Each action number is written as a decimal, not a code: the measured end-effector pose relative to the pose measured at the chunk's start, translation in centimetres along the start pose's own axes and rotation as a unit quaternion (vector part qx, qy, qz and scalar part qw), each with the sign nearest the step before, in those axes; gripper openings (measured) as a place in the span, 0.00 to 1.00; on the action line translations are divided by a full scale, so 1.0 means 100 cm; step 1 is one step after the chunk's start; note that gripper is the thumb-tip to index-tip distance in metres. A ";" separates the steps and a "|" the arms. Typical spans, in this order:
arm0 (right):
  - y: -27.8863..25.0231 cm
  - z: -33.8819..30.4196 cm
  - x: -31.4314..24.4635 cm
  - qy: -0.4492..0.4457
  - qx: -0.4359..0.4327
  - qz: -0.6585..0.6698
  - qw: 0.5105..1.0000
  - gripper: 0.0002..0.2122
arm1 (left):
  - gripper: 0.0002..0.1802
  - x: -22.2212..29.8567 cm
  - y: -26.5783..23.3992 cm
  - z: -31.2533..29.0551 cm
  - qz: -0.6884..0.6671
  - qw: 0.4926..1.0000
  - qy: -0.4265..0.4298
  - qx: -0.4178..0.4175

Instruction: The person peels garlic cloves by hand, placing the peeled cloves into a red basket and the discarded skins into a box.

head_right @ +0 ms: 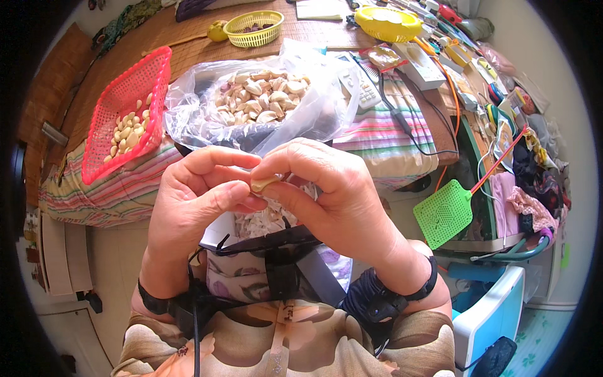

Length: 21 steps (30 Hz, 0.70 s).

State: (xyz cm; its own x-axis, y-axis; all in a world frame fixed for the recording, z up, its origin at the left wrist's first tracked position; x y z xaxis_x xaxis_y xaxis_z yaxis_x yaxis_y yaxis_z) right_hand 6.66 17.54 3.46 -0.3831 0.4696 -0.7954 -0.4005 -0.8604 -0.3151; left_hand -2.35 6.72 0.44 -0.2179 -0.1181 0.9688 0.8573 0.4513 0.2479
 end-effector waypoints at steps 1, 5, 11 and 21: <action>0.000 0.000 0.001 0.009 -0.001 -0.002 1.000 0.07 | 0.16 0.000 0.000 0.000 0.000 1.000 -0.001 0.000; -0.001 0.000 -0.001 0.004 -0.004 -0.010 1.000 0.07 | 0.14 -0.001 0.001 0.001 -0.004 1.000 -0.007 0.004; 0.003 0.001 -0.012 -0.010 -0.029 -0.029 0.999 0.08 | 0.14 -0.002 -0.002 -0.001 0.009 1.000 0.003 0.016; 0.002 0.001 -0.005 0.000 -0.016 -0.023 1.000 0.08 | 0.15 -0.002 -0.001 0.000 -0.013 1.000 0.008 -0.001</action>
State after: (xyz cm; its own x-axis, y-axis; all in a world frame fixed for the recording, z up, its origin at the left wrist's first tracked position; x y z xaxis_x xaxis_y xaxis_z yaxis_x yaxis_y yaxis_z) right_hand 6.67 17.12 3.86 -0.3640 0.5095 -0.7797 -0.3920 -0.8432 -0.3679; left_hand -2.44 6.72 0.24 -0.2333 -0.1432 0.9618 0.8522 0.4462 0.2732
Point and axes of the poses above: each hand's wrist, its own z-axis towards the middle knuckle, its own y-axis out of the palm, x = y × z, the point moved 8 cm from there along z, towards the middle knuckle, and after that the axes turned 1 degree about -y, right-handed, at the moved point
